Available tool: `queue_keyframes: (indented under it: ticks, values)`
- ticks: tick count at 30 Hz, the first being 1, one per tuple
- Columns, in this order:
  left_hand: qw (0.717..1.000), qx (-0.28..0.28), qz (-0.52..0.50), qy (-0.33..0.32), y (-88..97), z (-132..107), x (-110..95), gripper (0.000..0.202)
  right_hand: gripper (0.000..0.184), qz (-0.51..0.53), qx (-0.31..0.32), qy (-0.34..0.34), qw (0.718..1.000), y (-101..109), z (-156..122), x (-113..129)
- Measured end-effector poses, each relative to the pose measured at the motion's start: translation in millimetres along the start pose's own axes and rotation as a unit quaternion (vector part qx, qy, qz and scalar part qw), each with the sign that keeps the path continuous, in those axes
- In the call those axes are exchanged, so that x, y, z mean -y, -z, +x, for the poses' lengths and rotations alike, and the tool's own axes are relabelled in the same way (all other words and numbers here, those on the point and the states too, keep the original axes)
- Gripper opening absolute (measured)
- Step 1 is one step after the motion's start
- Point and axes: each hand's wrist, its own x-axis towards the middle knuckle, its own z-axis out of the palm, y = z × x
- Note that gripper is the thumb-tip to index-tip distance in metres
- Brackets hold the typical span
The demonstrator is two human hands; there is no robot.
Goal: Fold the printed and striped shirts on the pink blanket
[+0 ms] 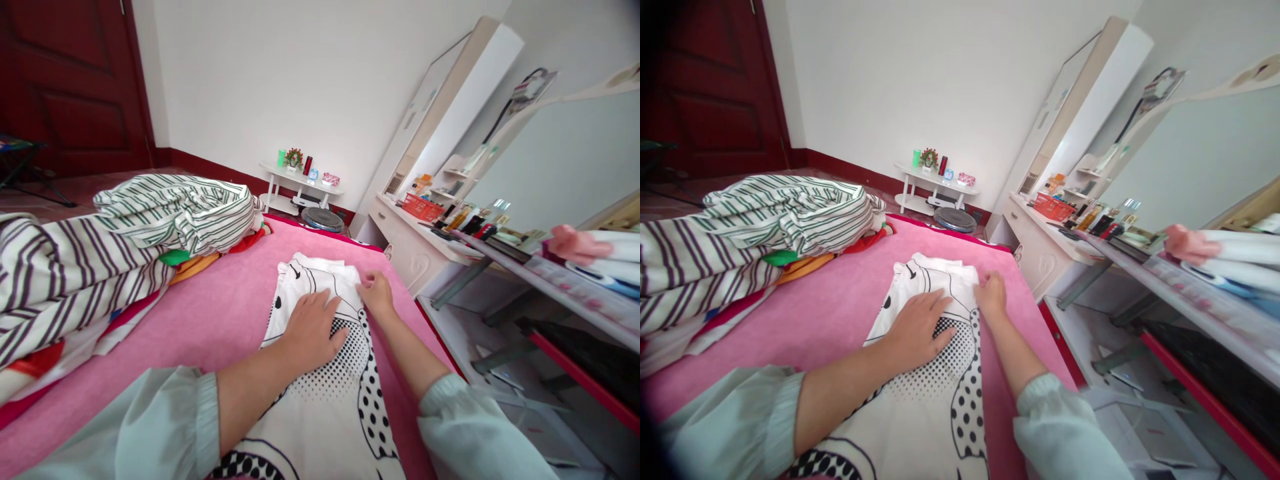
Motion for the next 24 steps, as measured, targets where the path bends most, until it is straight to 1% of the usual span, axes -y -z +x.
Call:
queue_keyframes:
  ticks: [2, 3, 4, 5, 7, 9, 10, 11, 13, 15, 17, 19, 21, 22, 24]
  values:
    - [1.000, 0.001, 0.000, 0.005, -3.3, 0, 1, 0.054, 0.045, -0.045, -0.032, 0.076, 0.996, 5, -7, 2]
    - [1.000, -0.002, -0.002, 0.009, -4.6, 1, 2, 0.052, 0.044, -0.060, -0.034, 0.125, 0.990, 7, -11, 6]
    - [1.000, -0.007, -0.005, 0.016, -5.4, 3, 4, 0.050, 0.041, -0.066, -0.020, 0.171, 0.983, 8, -16, 11]
    - [1.000, -0.012, -0.007, 0.027, -5.6, 5, 6, 0.047, 0.038, -0.063, 0.012, 0.206, 0.976, 7, -20, 16]
    - [0.998, -0.022, -0.003, 0.057, -3.5, 12, 16, 0.041, 0.034, -0.052, 0.106, 0.246, 0.962, 0, -28, 23]
    - [0.995, -0.037, 0.016, 0.094, 2.3, 19, 30, 0.036, 0.034, -0.038, 0.182, 0.260, 0.947, -11, -35, 24]
    - [0.992, -0.049, 0.030, 0.115, 6.2, 22, 39, 0.035, 0.034, -0.033, 0.199, 0.265, 0.943, -17, -38, 22]
    - [0.988, -0.064, 0.043, 0.137, 10.4, 25, 49, 0.035, 0.035, -0.032, 0.199, 0.268, 0.942, -22, -40, 20]
    - [0.977, -0.096, 0.062, 0.180, 18.4, 29, 68, 0.032, 0.036, -0.041, 0.174, 0.275, 0.945, -30, -43, 15]
    - [0.970, -0.111, 0.061, 0.210, 23.7, 31, 86, 0.026, 0.036, -0.055, 0.160, 0.279, 0.945, -33, -45, 13]
    - [0.974, -0.101, 0.035, 0.201, 25.3, 33, 100, 0.024, 0.036, -0.067, 0.156, 0.280, 0.945, -31, -48, 14]
    - [0.983, -0.081, 0.004, 0.166, 24.4, 34, 109, 0.030, 0.038, -0.080, 0.150, 0.280, 0.945, -27, -51, 18]
    - [0.989, -0.060, -0.001, 0.136, 22.9, 36, 114, 0.036, 0.043, -0.100, 0.147, 0.286, 0.941, -23, -55, 22]
    - [0.990, -0.051, 0.008, 0.132, 22.3, 37, 114, 0.037, 0.046, -0.113, 0.154, 0.291, 0.937, -22, -56, 23]
    - [0.990, -0.025, 0.032, 0.138, 22.0, 37, 113, 0.037, 0.051, -0.141, 0.193, 0.298, 0.924, -21, -57, 26]
